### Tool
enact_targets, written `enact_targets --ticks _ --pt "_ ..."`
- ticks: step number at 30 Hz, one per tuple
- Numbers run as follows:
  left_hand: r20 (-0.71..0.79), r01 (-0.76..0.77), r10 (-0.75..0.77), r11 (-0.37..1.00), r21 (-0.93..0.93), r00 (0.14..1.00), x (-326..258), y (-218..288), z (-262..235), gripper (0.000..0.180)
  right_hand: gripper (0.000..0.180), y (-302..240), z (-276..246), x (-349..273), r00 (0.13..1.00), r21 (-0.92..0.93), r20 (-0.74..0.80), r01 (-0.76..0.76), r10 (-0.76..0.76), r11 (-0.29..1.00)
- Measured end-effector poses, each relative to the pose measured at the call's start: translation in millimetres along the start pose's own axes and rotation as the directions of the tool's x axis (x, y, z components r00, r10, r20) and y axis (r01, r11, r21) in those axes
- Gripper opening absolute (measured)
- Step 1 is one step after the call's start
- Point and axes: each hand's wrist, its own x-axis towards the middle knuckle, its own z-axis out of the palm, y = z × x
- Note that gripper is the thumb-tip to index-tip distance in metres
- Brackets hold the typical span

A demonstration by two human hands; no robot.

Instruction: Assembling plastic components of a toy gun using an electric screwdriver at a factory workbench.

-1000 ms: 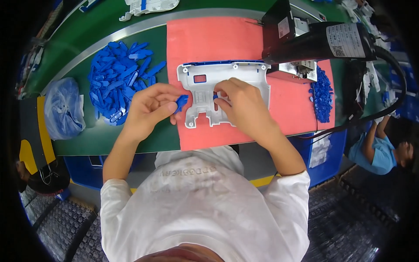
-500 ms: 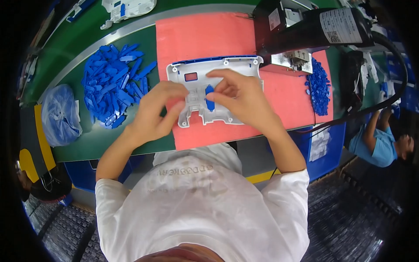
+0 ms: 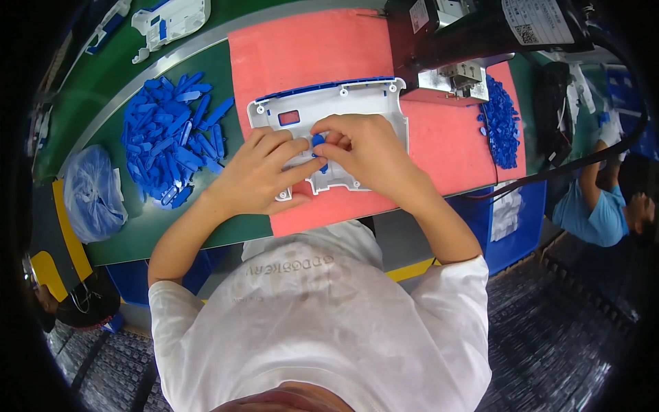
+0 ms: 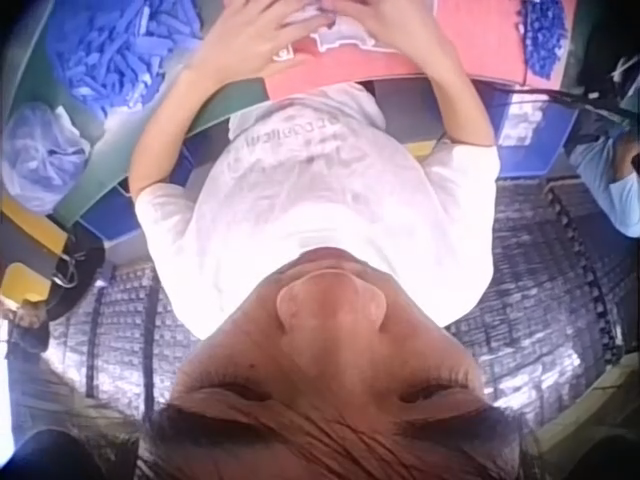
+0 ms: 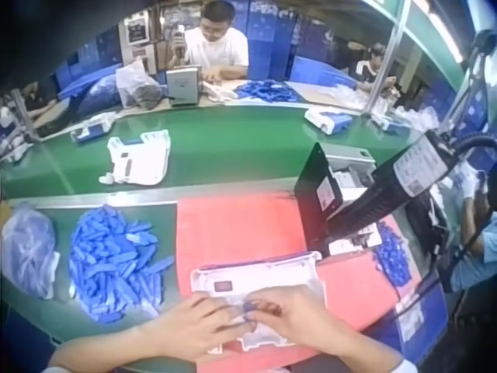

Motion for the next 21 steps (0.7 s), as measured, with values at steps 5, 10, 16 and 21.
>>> enact_targets --ticks 5,10,16,21 --pt "-0.040 0.016 -0.016 1.000 0.000 0.999 -1.0 -1.1 4.6 0.052 0.020 -11.5 -1.9 -10.0 0.956 -0.215 -0.183 0.187 -0.227 0.959" --pt "-0.061 -0.027 0.028 0.999 0.018 0.998 5.8 -0.3 5.7 0.048 0.064 -27.0 -54.5 -7.5 0.059 -0.472 -0.839 0.414 -0.541 0.778" --pt "-0.078 0.020 -0.020 1.000 0.002 0.997 0.9 -2.1 11.6 0.049 0.049 -30.0 -67.7 10.1 0.526 -0.174 -0.729 0.475 -0.437 0.862" --pt "-0.115 0.036 -0.039 0.999 -0.023 0.993 3.0 2.3 11.1 0.048 0.019 -33.2 -115.2 -44.3 0.049 -0.144 -0.958 0.772 -0.284 0.619"
